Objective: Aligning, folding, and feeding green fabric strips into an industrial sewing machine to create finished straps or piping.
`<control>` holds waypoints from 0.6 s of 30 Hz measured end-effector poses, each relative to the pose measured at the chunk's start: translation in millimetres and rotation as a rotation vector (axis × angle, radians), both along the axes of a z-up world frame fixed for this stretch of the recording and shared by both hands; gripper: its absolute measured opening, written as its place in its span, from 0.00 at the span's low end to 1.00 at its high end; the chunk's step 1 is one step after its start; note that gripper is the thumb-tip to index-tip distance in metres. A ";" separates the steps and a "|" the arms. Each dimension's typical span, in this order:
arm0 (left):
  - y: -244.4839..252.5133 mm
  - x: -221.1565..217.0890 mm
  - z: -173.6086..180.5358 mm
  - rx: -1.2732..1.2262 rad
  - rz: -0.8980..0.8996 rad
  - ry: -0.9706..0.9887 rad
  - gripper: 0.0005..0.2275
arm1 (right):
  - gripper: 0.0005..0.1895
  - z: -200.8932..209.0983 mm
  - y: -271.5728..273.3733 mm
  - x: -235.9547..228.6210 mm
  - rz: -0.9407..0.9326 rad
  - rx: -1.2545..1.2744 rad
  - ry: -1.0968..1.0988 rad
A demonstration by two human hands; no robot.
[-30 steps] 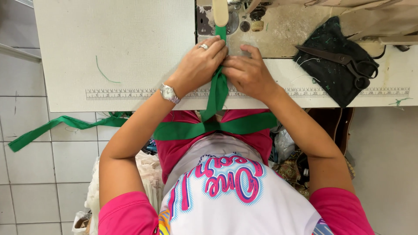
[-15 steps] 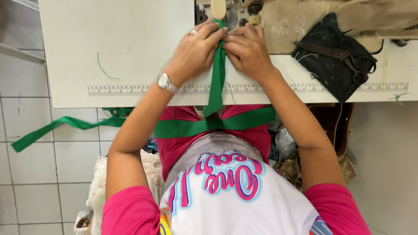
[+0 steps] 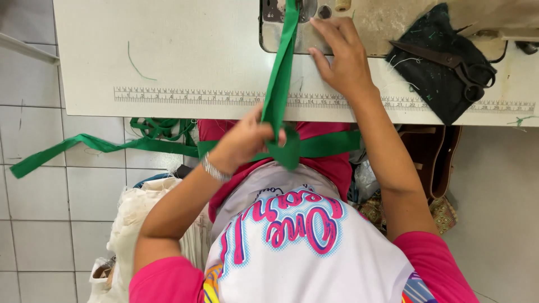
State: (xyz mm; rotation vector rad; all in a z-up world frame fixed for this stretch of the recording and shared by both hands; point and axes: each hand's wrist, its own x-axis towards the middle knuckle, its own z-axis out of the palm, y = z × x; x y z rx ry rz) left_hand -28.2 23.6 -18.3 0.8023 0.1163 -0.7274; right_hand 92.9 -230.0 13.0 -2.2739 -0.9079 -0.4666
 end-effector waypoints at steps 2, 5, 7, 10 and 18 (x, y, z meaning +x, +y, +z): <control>5.4 -34.1 -2.0 0.114 -0.049 -0.037 0.35 | 0.23 -1.6 1.4 -20.1 -0.035 -0.025 -0.001; 18.4 -55.6 11.2 0.421 -0.085 -0.065 0.23 | 0.17 -10.4 9.6 -53.7 -0.093 -0.104 0.001; 27.8 -63.0 18.3 0.416 0.234 -0.130 0.27 | 0.16 -24.3 13.8 -75.3 -0.160 -0.085 -0.027; 23.8 -70.5 10.8 0.197 0.301 0.119 0.19 | 0.17 -20.7 19.2 -80.6 -0.169 -0.013 0.119; 13.1 -71.7 10.2 -0.048 0.256 0.297 0.18 | 0.09 -7.4 38.0 -89.6 -0.180 0.157 0.018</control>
